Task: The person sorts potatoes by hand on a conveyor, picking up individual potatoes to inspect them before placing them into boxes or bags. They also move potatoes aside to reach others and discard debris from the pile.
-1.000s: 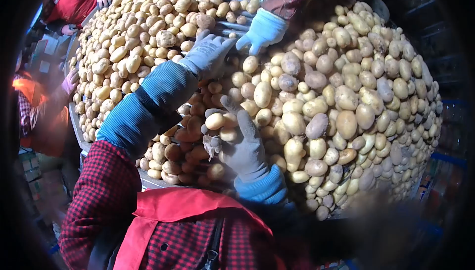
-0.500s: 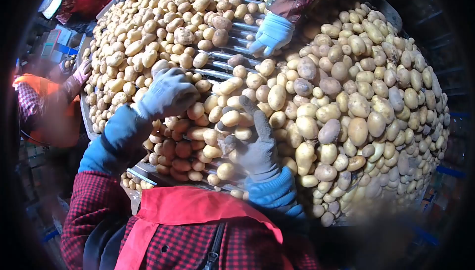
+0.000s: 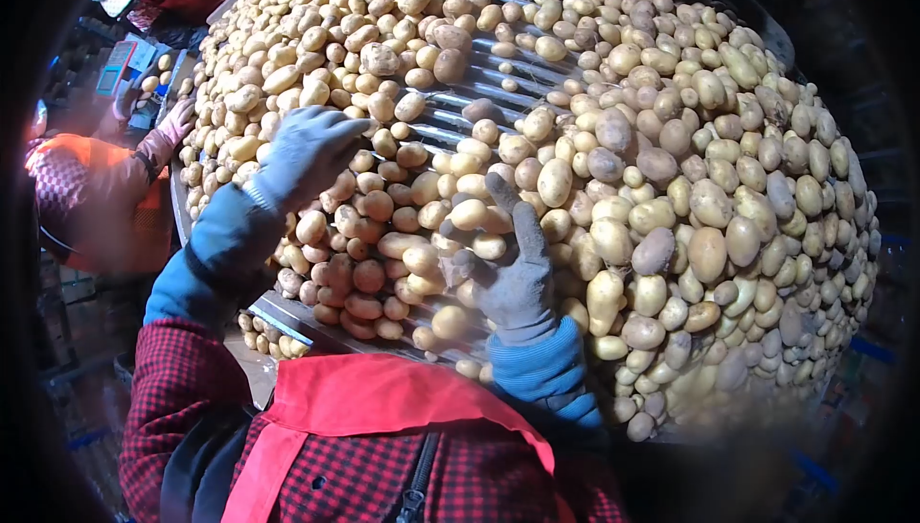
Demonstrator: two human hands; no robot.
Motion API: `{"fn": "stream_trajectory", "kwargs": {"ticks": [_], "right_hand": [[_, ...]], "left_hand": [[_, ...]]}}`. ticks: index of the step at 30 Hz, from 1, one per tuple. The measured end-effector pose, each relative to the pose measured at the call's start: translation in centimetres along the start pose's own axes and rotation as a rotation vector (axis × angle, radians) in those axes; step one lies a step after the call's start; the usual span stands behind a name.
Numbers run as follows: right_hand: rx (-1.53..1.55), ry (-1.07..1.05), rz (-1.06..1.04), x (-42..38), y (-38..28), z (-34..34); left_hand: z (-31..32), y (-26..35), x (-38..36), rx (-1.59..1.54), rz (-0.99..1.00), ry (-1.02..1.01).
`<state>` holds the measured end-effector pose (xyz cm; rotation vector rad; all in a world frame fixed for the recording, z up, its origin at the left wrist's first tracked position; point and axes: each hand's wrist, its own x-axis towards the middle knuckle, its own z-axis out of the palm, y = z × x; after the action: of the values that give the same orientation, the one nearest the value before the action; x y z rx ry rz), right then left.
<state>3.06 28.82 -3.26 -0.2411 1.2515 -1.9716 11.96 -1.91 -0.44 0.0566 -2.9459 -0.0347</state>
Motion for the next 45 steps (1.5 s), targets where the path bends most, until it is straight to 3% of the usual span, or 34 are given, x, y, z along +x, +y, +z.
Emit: {"fn": "stream_trajectory", "kwargs": {"ticks": [4, 7, 12, 16, 19, 22, 23, 24, 25, 28, 29, 30, 32, 34, 35, 38, 40, 41, 44, 45], "right_hand": [[0.115, 0.013, 0.054, 0.1, -0.6, 0.3], [0.236, 0.006, 0.100, -0.1, -0.9, 0.6], [0.040, 0.087, 0.110, 0.1, -0.6, 1.2], [0.271, -0.008, 0.174, 0.0, -1.5, 1.3], [0.241, -0.171, 0.008, 0.1, -0.6, 0.1], [0.532, -0.178, 0.102, 0.4, -0.2, 0.2], [0.667, -0.191, 0.145, 0.5, 0.0, 0.0], [0.602, -0.013, 0.174, 0.6, -1.0, 1.6], [0.531, 0.161, 0.211, 0.6, -1.9, 3.1], [0.788, 0.173, 0.231, 0.2, -1.8, 1.4], [0.724, 0.098, 0.180, -0.1, -1.1, -0.3], [0.659, 0.241, 0.145, 0.0, -2.4, 0.6], [0.797, 0.232, 0.094, -0.2, -3.3, -0.3], [0.692, 0.283, 0.078, -0.9, -4.3, -0.7], [0.686, 0.258, 0.043, -1.2, -4.4, -1.0], [0.653, 0.143, -0.061, -1.3, -3.8, -3.0], [0.794, -0.134, -0.082, -1.6, -3.7, -4.3], [0.702, 0.080, -0.035, -2.0, -3.9, -4.4], [0.768, -0.013, -0.016, -2.1, -4.2, -4.2], [0.705, 0.065, -0.001, -2.2, -5.0, -3.1]], "left_hand": [[4.6, 2.3, 6.1, 0.093, -0.060, -0.530], [5.3, 2.2, 7.5, 0.104, -0.057, -0.497], [5.8, 1.0, 7.1, 0.008, -0.042, -0.389], [6.5, 1.6, 6.9, 0.001, -0.214, -0.317], [4.9, 2.1, 5.2, -0.373, -0.221, 0.023], [1.0, 6.6, 4.2, -0.713, 0.096, 0.298], [0.0, 7.7, 3.7, -0.693, 0.156, 0.242], [-1.1, 8.4, 3.8, -0.752, 0.266, 0.083], [-1.8, 9.4, 3.9, -0.722, 0.276, 0.129], [-2.0, 9.9, 3.3, -0.718, 0.188, 0.277], [-1.9, 9.6, 2.6, -0.690, 0.127, 0.302], [-1.8, 9.6, 2.0, -0.660, 0.066, 0.326], [-1.4, 10.5, -0.3, -0.497, 0.132, 0.230], [-0.7, 12.8, -1.8, -0.557, 0.282, -0.075], [1.1, 14.2, -3.3, -0.423, 0.367, 0.019], [4.0, 15.9, -2.5, -0.162, 0.453, -0.047], [2.6, 14.2, -1.0, -0.329, 0.347, -0.023], [3.1, 13.1, -0.9, -0.310, 0.334, 0.017], [3.5, 9.2, -1.6, -0.142, 0.296, 0.026], [4.3, 8.0, -2.4, -0.146, 0.252, 0.042]]}}
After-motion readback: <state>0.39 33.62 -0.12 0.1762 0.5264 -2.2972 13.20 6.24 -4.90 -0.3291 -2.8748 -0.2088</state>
